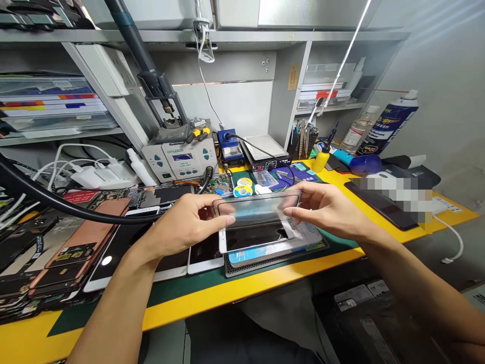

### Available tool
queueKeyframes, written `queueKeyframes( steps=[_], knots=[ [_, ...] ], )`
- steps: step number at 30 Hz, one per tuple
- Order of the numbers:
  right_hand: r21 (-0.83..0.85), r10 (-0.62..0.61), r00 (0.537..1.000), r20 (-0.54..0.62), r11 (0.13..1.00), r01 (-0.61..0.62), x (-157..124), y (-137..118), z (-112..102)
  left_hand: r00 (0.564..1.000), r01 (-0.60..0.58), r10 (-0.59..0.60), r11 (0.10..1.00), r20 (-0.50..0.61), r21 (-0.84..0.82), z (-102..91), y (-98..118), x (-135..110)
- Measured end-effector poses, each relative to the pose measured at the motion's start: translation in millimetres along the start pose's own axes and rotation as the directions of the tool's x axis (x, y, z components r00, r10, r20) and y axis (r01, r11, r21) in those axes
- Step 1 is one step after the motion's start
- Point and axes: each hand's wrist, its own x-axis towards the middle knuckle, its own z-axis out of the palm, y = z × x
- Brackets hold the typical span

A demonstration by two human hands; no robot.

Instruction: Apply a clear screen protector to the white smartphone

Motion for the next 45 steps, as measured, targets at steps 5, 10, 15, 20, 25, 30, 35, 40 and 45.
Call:
queueKeyframes(
  steps=[5,10,15,20,25,30,35,40,45],
  knots=[
    [0.032,0.017,0.999,-0.039,0.999,-0.016,-5,2,5,0.999,0.015,-0.014,1.0,0.049,-0.019,-2.0,-2,-2],
    [-0.014,-0.007,0.998,-0.07,1.0,0.006,-7,5,7,0.999,0.004,-0.002,0.999,0.052,-0.038,-0.2,-3,-1],
    [-0.05,-0.019,0.998,-0.057,0.999,0.017,-6,2,6,0.998,-0.006,0.007,1.0,0.061,-0.013,0.1,-6,2],
    [-0.169,-0.015,0.998,0.055,0.985,0.024,-7,-16,2,0.994,-0.066,0.065,0.998,0.085,0.004,-2.4,-5,3],
    [-0.311,-0.049,0.996,0.081,0.948,0.072,-11,-38,-3,0.996,-0.076,0.078,0.996,0.043,-0.045,-1.3,-7,3],
    [-0.266,-0.194,0.978,-0.083,0.95,0.166,-10,-50,-19,0.97,-0.151,0.09,0.951,-0.226,-0.27,-1.0,-2,3],
    [-0.408,-0.302,0.821,-0.484,0.908,0.094,26,-47,-52,0.925,-0.195,0.03,0.892,-0.378,-0.407,-7.3,0,2],
    [-0.514,-0.235,0.714,-0.66,0.834,-0.201,85,-23,-79,0.923,-0.167,-0.05,0.842,-0.382,-0.513,-6.4,-8,8],
    [-0.542,-0.157,0.68,-0.716,0.739,-0.4,124,9,-87,0.93,-0.146,-0.083,0.81,-0.358,-0.568,-4.4,-9,11]
  ],
)
